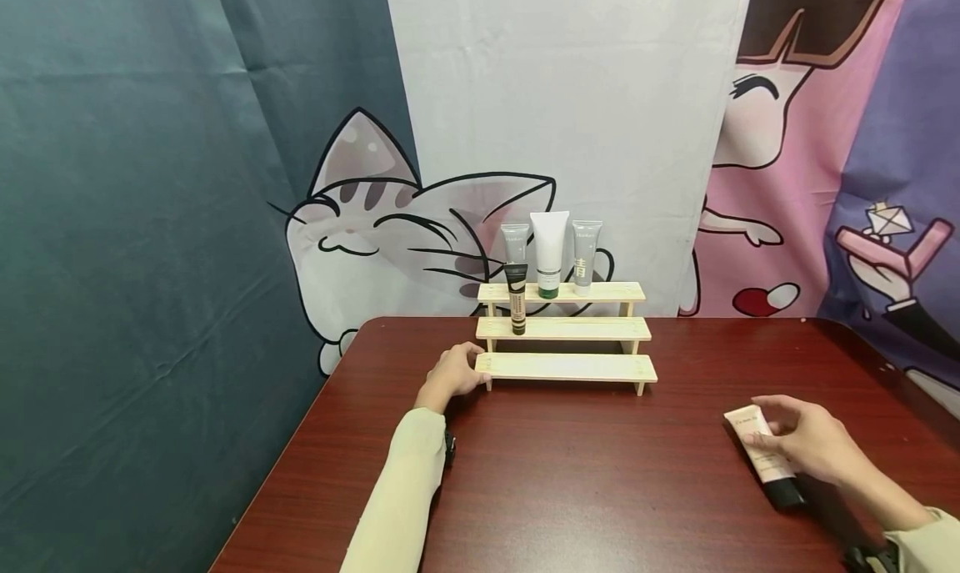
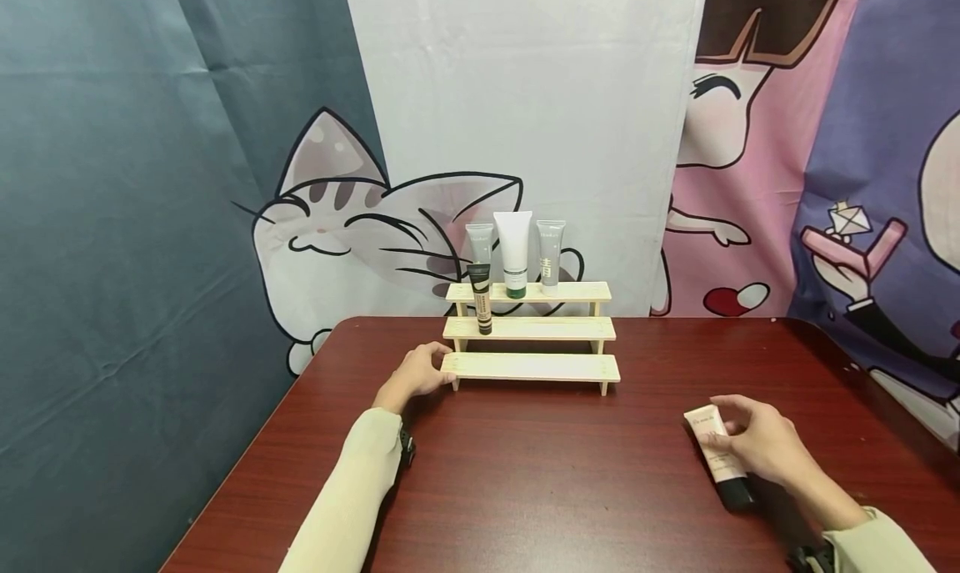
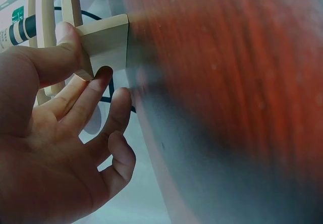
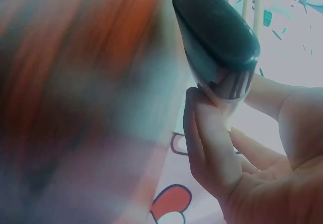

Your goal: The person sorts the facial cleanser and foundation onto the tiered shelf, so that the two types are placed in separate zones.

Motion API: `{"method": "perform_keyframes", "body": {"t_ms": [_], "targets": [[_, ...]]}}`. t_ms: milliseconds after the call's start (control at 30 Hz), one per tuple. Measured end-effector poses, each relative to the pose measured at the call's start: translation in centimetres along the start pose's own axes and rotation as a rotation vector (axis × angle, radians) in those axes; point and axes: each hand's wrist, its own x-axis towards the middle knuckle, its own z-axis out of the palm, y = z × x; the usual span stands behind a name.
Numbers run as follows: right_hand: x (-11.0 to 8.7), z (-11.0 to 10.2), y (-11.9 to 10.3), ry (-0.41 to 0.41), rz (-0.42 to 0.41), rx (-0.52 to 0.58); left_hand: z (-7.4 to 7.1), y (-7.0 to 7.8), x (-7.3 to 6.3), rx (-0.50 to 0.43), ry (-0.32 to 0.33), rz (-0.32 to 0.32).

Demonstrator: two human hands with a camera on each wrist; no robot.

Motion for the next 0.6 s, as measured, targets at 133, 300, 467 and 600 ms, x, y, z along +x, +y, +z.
{"method": "perform_keyframes", "body": {"t_ms": [133,300,467,600], "targets": [[0.1,0.3,-0.5,0.044,-0.023,-0.016,0.0,0.0,0.0,-0.002,-0.001,0.0],[0.3,0.6,-1.0,0.063,-0.028,0.019,0.1,0.0,0.1,-0.003,0.0,0.003],[0.4,0.8,-1.8,0.062,-0.027,0.059,0.2,0.0,0.0,0.001,0.0,0.0],[0.6,0.9,-2.5,0.072,-0.036,0.07,0.2,0.0,0.0,0.004,0.0,-0.004]]}}
